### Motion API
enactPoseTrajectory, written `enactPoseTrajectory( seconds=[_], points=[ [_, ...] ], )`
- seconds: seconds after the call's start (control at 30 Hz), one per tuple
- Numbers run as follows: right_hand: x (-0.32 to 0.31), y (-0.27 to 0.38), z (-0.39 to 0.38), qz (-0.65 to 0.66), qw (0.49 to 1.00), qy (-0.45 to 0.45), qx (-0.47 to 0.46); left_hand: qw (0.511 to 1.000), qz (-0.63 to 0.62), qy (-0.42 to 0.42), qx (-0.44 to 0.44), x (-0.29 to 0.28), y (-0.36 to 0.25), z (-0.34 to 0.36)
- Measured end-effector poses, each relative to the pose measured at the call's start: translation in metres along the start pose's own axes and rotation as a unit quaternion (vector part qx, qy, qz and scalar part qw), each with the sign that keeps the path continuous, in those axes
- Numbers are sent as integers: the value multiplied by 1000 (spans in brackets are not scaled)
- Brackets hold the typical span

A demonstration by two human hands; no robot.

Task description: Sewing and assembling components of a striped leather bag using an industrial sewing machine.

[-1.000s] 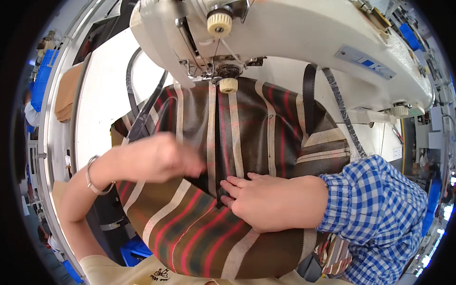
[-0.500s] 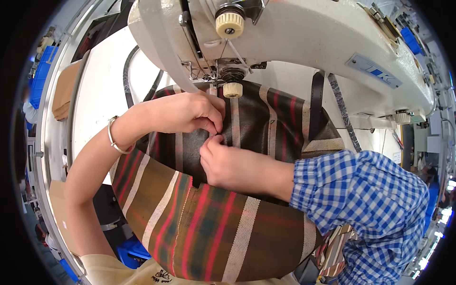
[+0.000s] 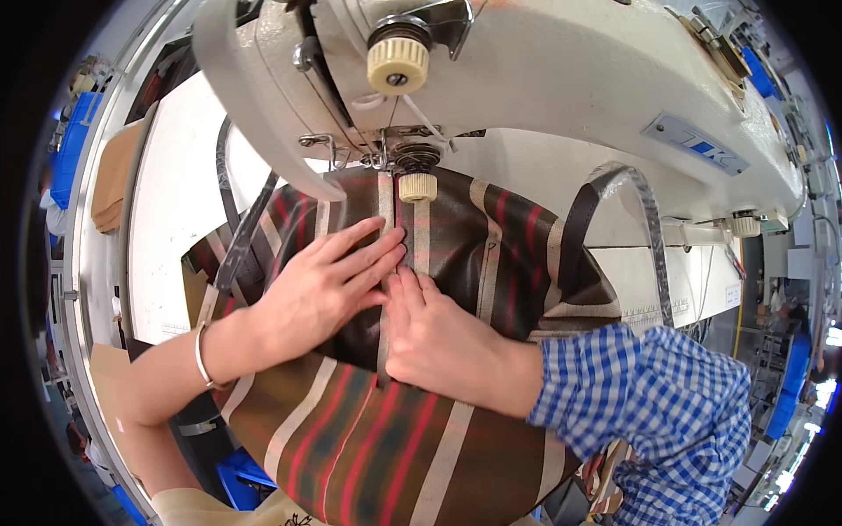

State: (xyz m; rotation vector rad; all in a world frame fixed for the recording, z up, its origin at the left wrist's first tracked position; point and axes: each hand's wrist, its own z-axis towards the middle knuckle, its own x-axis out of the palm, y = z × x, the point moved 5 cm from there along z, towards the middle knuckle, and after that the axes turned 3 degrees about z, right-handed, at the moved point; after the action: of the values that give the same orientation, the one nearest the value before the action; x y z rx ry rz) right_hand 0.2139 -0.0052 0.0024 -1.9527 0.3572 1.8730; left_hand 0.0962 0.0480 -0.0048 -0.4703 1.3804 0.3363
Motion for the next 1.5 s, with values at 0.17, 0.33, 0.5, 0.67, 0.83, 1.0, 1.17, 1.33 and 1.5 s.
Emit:
enactPoseTrajectory(
  seconds=[0.17,0.33,0.5,0.67,0.83,1.0,1.17,1.33,1.5],
  points=[
    [-3,-3,-16,135,989,5,64,999,-16,13,-33,-4,-5,-8],
    [-6,-7,-16,162,985,31,56,999,-42,-17,-27,3,-6,-11],
    [-6,-1,-16,137,987,22,81,997,-61,-17,-39,-1,-6,-12],
    [-3,1,-19,139,986,12,92,996,-70,2,-55,-1,-6,-12],
    [-1,-11,-21,206,972,34,104,998,-42,-10,-52,-5,-3,-7],
    [-11,-11,-23,194,976,54,85,995,-79,-36,-47,-8,-6,-10],
    [0,-8,-27,192,979,12,70,995,-82,-48,-31,7,-3,-11],
    [4,-5,-32,217,975,-29,41,996,-59,-57,-23,15,-10,-18],
    [4,-15,-33,188,982,33,11,998,-26,-64,-5,17,-7,-20]
  ],
)
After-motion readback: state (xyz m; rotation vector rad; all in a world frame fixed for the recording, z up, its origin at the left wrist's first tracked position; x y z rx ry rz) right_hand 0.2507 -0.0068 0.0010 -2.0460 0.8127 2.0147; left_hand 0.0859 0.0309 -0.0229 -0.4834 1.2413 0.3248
